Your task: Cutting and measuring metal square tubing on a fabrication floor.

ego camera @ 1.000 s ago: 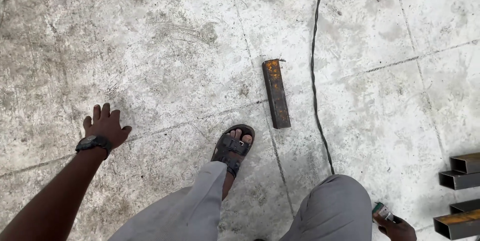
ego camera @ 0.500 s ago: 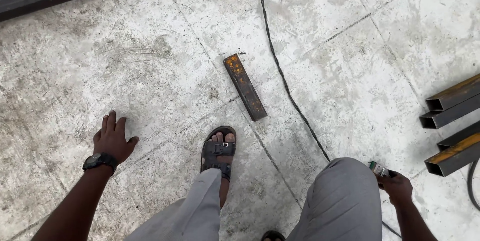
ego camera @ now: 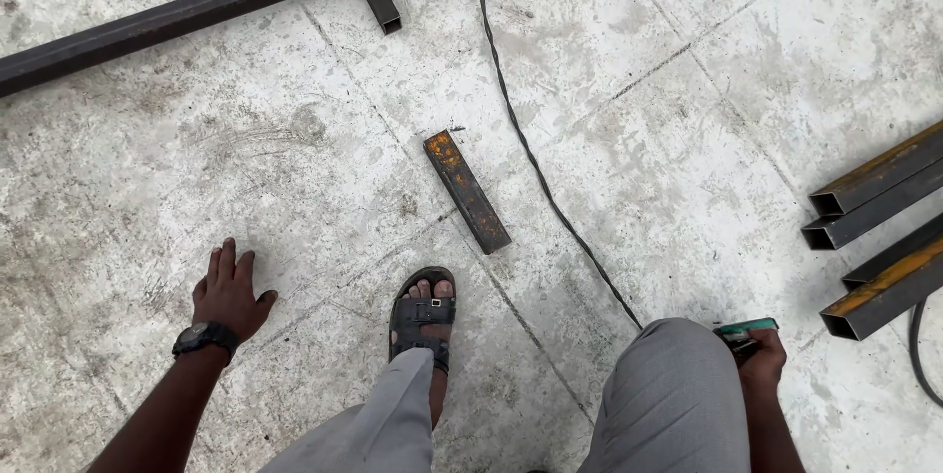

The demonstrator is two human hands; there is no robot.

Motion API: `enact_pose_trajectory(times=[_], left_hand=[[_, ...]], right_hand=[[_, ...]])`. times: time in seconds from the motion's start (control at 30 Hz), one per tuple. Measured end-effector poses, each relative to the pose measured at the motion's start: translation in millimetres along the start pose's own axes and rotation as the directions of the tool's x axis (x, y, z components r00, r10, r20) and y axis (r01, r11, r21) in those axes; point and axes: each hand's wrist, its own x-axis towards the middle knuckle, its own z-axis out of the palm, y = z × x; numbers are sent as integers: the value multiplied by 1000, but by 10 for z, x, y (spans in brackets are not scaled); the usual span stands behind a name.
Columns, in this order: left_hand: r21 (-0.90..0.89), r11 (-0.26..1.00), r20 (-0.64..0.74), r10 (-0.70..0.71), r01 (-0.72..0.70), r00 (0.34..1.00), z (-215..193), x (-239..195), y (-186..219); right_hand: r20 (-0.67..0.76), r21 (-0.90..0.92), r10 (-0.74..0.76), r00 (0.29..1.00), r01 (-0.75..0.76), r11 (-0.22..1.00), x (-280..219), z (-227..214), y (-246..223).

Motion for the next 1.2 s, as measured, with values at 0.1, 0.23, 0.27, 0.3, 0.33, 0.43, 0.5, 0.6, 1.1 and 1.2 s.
enact_pose_trajectory(times=[0.1,0.23,0.27,0.3,0.33,0.43,0.5,0.6,1.1,1.2], left_hand=[[18,999,-24,-45,46,999,21,-60,-125],[18,996,-18,-88,88,996,91,-176,-275],[31,994,-6,-101,101,995,113,-215,-316],[44,993,5,-114,113,994,136,-252,-358],[45,992,6,-119,118,993,152,-286,-397],[62,989,12,-134,133,991,170,-371,-521],[83,984,14,-159,157,987,167,-422,-614],[76,979,12,-189,187,982,158,-510,-772],[78,934,89,-355,349,931,498,-978,-1346],[86,936,93,-348,340,933,399,-983,-1231]], right_hand=[[166,347,36,986,-92,933,-221,321,-223],[318,301,-17,948,-84,950,-204,744,-378],[365,275,21,931,-130,953,-134,804,-359],[410,247,59,910,-174,953,-65,867,-339],[414,245,62,908,-177,953,54,900,-243],[440,40,82,894,-110,993,274,986,-24],[574,-337,-416,705,666,665,244,1013,26],[742,-420,-545,389,905,75,412,1022,205],[356,-808,-46,933,332,486,-726,1815,-576],[361,-817,-23,932,328,474,-760,1845,-629]])
